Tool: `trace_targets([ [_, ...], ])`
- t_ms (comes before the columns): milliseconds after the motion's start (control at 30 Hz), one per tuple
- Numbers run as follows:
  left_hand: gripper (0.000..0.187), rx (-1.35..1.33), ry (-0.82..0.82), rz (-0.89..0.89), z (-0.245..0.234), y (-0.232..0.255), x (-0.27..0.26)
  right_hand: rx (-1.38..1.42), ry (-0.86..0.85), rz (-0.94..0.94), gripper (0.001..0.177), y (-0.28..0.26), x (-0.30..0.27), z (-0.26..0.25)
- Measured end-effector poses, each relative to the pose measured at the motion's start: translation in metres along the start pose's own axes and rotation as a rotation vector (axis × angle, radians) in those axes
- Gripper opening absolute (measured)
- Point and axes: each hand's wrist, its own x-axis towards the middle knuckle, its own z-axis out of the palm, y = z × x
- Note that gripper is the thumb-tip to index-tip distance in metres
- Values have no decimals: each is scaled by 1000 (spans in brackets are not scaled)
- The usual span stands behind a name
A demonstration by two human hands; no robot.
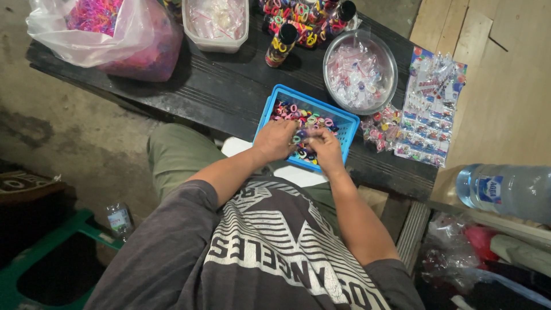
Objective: The person sits at a table and repeatedly picks up small colorful hair accessories from a blue basket, places them into small clear plastic bags, and sets the filled bags on the table. The person continues this one-at-a-time packaging process throughout the clip.
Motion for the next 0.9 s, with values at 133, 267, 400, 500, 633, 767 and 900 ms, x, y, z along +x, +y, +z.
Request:
trace_targets([
  [133,49,-45,0,-53,-10,5,3,40,54,-41,19,-10,1,0],
  [267,44,-47,-25,-98,-7,5,2,85,85,-60,21,11,10,-8],
  [400,38,-64,-32,-108,-16,9,4,120,87,-51,20,15,10,-10],
  [500,38,-32,-2,-109,-7,8,2,113,105,-22,19,9,7,-8],
  [633,38,-48,-13,-116,-12,8,1,102,132,-4,16,7,5,-6],
  [767,46,-71,-19,-124,-14,10,4,28,221,12,9,-1,0,-13],
  [900,50,-53,-16,-121,-11,7,1,-29,327,-45,30,-5,2,-31],
])
